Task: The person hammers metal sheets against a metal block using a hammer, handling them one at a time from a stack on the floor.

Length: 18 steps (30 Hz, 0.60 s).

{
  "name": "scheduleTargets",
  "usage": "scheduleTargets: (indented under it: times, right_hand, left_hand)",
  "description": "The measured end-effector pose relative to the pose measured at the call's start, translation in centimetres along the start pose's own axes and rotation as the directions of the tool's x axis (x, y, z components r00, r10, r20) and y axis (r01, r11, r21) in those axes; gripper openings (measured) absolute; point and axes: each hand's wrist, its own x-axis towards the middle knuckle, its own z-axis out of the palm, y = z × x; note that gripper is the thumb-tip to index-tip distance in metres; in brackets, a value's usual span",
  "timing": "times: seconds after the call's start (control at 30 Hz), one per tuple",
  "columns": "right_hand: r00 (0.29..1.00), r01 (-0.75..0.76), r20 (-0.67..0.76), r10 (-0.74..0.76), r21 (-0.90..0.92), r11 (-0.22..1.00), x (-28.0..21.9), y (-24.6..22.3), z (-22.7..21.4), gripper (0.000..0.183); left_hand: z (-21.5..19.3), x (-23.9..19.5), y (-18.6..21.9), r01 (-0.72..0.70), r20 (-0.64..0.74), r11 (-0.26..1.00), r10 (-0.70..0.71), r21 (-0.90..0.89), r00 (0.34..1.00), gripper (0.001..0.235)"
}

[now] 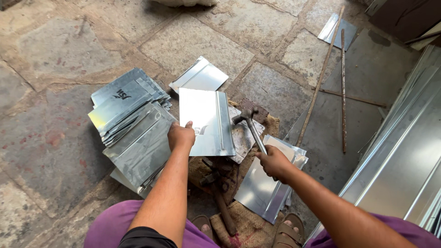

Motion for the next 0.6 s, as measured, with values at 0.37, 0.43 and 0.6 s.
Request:
scheduleTargets:
  times: [0.37, 0.43, 0.6]
  right_hand:
    - [0.109, 0.863, -0.376, -0.92, -0.424, 0.275, -4.5, 0.4, -3.9, 0.004]
    - [0.296, 0.793, -0.34, -0.893, -0.433, 0.428, -2.8, 2.9, -1.9, 0.004]
    - [0.909, 0.262, -0.082, -0.408, -0.65, 0.714, -2.1, 5.4, 0.6, 0.026]
  left_hand:
    - [-0.3, -0.5, 1.0, 0.06, -0.04, 0.998, -0.06, -0.017, 0.997, 0.048]
    - [-0.6, -0.8, 1.1, 0.061, -0.04, 0.998, -0.061, -0.019, 0.997, 0.046]
    - [-1.1, -1.4, 1.1, 0.088, -0.039, 0.996, -0.09, -0.033, 0.995, 0.044]
